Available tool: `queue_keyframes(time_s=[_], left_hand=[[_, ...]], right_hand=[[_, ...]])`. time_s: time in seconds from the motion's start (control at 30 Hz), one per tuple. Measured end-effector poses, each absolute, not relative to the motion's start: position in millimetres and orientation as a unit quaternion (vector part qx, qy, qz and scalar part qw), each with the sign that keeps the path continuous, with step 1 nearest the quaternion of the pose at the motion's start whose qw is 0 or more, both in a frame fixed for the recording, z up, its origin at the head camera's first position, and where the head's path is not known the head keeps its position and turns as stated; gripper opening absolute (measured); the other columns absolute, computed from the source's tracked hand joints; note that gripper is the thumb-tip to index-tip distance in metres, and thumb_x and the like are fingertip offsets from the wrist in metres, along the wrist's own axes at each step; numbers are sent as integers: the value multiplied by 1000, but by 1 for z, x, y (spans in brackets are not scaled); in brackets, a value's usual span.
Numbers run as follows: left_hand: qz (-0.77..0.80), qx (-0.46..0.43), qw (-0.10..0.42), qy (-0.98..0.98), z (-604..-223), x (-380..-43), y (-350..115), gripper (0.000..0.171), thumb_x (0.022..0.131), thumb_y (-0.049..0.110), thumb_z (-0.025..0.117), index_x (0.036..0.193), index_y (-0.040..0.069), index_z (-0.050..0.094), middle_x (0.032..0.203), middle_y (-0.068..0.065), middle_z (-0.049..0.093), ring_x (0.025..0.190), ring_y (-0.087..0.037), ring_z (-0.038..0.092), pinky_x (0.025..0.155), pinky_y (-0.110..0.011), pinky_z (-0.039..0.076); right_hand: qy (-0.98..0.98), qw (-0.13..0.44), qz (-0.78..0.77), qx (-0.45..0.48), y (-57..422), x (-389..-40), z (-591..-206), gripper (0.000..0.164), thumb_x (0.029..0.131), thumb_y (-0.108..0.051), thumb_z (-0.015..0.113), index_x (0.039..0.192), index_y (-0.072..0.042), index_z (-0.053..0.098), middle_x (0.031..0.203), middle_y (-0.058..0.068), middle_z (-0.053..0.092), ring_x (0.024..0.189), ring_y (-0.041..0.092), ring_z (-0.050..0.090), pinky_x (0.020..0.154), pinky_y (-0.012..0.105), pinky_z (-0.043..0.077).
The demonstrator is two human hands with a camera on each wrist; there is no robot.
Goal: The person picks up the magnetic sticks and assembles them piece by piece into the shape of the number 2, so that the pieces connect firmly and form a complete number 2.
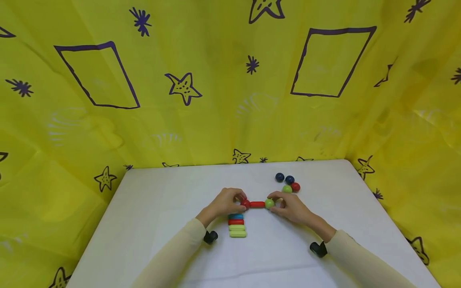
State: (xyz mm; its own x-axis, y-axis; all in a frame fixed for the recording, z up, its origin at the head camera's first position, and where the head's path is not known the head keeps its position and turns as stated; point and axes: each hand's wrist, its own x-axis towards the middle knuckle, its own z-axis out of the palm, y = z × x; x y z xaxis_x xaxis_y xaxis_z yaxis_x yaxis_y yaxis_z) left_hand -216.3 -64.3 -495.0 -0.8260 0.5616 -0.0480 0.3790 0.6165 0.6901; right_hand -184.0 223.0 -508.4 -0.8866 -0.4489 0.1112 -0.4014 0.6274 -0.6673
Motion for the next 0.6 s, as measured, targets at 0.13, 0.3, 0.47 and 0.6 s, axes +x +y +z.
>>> queue_keyframes(time_s=[0.13, 0.3, 0.47, 0.6], left_hand=[[351, 254, 121, 893, -498, -218, -72, 23, 90, 19, 81, 111, 15, 72, 105, 4, 74, 100, -15, 61, 93, -34, 51], [356, 248, 101, 895, -500, -221, -80, 20, 91, 19, 80, 110, 16, 74, 103, 6, 73, 101, -16, 60, 94, -36, 50], [370, 240, 81, 894, -503, -226, -86, 20, 93, 18, 78, 112, 15, 74, 104, 5, 73, 102, -18, 61, 95, -37, 50], [379, 231, 68, 894, -506, -234, -91, 20, 93, 17, 77, 113, 13, 74, 103, 4, 73, 102, -18, 61, 95, -38, 51]], right_hand=[[905, 36, -356, -229, 214, -189, -508, 32, 92, -17, 78, 122, -12, 69, 109, 2, 72, 66, 8, 50, 61, 23, 45], [908, 40, -359, -212, 202, -197, -508, 32, 93, -16, 77, 123, -12, 69, 111, 3, 72, 68, 11, 52, 62, 25, 45], [912, 36, -362, -189, 193, -208, -511, 34, 94, -18, 77, 126, -11, 69, 111, 3, 71, 71, 12, 54, 65, 26, 47], [916, 27, -356, -180, 186, -219, -513, 35, 95, -19, 75, 128, -11, 69, 111, 4, 72, 75, 12, 57, 70, 27, 49]])
